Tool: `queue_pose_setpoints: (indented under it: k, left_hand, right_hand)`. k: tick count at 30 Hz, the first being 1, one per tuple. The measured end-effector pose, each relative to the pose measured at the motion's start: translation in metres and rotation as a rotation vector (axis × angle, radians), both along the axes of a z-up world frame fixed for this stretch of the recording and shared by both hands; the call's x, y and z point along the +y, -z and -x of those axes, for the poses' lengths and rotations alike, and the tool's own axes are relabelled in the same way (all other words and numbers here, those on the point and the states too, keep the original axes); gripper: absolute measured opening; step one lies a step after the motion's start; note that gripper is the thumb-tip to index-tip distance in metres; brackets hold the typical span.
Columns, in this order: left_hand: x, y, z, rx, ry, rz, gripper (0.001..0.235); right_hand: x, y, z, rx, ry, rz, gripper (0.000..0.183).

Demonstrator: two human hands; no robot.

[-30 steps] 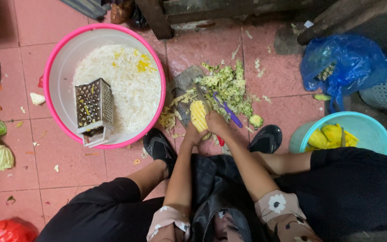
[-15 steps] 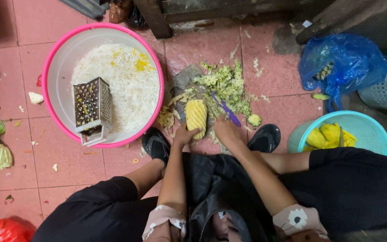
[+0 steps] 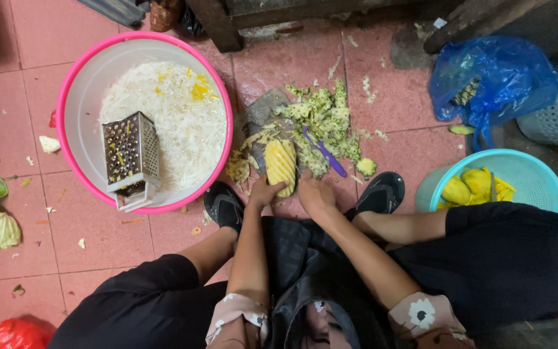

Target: The person is shredding a yellow fruit, likely a mango or papaya, using a small purple-handled shredding knife while sitting on the floor.

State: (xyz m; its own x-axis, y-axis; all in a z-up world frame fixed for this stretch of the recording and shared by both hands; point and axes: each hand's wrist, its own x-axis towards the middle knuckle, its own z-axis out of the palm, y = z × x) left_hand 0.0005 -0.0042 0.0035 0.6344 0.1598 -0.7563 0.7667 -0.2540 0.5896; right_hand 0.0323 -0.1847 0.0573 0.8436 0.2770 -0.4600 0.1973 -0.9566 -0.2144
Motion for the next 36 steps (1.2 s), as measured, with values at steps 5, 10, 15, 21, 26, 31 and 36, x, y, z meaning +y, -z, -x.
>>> queue_pose_setpoints:
  k: [5, 10, 15, 21, 26, 31, 36]
  left_hand:
    - [0.002, 0.002, 0.0, -0.001, 0.003, -0.006, 0.081]
    - [0.005, 0.007, -0.003, 0.003, 0.029, -0.02, 0.078]
    - [0.009, 0.022, -0.008, 0.01, 0.084, -0.09, 0.075]
    - [-0.002, 0.018, -0.003, -0.003, 0.083, -0.074, 0.073]
    - [-0.002, 0.017, -0.006, -0.044, 0.1, -0.079, 0.074]
    - [-0.005, 0.004, -0.014, -0.092, 0.186, -0.105, 0.075]
    - [-0.003, 0.033, -0.011, -0.079, 0.313, -0.177, 0.078]
  right_hand:
    - [0.014, -0.013, 0.006, -0.51, -0.036, 0.155, 0.017]
    - [0.03, -0.028, -0.027, 0.184, 0.122, 0.011, 0.024]
    - [0.052, -0.032, -0.051, 0.371, 0.224, -0.035, 0.023]
    - [0.055, 0.062, -0.083, 0.357, 0.24, -0.103, 0.034]
    - [0.032, 0.014, -0.083, 0.444, 0.194, -0.211, 0.04]
    - [0.0, 0.011, -0.077, 0.438, 0.129, -0.165, 0.041]
    - [-0.016, 0.016, -0.07, 0.415, -0.154, -0.001, 0.04]
